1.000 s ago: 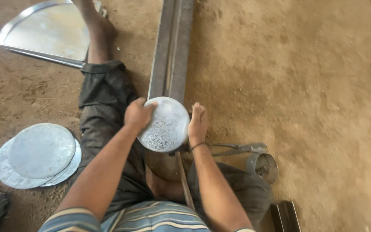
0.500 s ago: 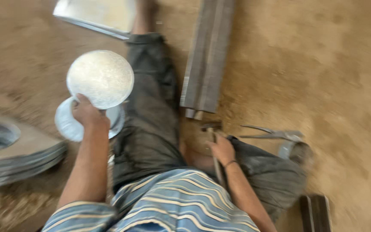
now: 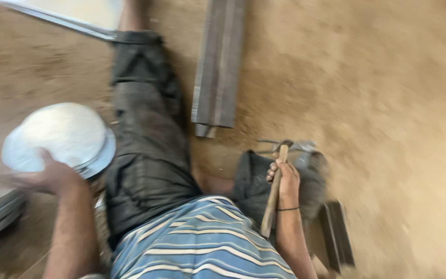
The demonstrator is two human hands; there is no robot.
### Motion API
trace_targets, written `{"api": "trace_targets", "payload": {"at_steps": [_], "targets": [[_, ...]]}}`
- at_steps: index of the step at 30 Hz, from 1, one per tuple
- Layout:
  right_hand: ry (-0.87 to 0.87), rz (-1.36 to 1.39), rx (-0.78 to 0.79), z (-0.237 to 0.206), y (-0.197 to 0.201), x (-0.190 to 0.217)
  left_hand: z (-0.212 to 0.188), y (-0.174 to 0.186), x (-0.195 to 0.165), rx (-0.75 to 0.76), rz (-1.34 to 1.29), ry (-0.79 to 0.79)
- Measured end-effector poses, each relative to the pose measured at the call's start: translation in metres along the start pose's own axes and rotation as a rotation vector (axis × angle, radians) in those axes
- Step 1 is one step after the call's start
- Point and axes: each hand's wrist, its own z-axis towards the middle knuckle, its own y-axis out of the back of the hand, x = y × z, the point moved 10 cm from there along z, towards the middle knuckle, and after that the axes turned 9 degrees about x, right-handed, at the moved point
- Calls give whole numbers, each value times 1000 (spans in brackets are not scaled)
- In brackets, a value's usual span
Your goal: The person sits on the ground and hammers flat circular metal discs against a steel rail using a hammer, repositioning and rotating each disc to work its surface. At the end they place a hammered disc onto a curved sheet-metal piece and handle finished quarter-circle metal parts.
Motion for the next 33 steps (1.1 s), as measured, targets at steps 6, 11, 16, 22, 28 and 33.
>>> {"api": "trace_targets", "payload": {"at_steps": [6, 11, 16, 22, 28, 33], "targets": [[316, 161, -323, -154, 150, 81, -180, -220, -79, 989, 205, -554], [454, 45, -686, -285, 192, 90, -378, -296, -18, 2002, 849, -742], [297, -31, -1052, -348, 231, 5, -388, -302, 7, 1904, 839, -960], [21, 349, -859, -319, 235, -115, -331, -315, -33, 1632, 706, -828], [-60, 30, -927, -319, 206, -111, -297, -279, -93, 1482, 521, -868], [-140, -1012, -923, -325, 187, -74, -283, -251, -99, 1322, 541, -1062]]}}
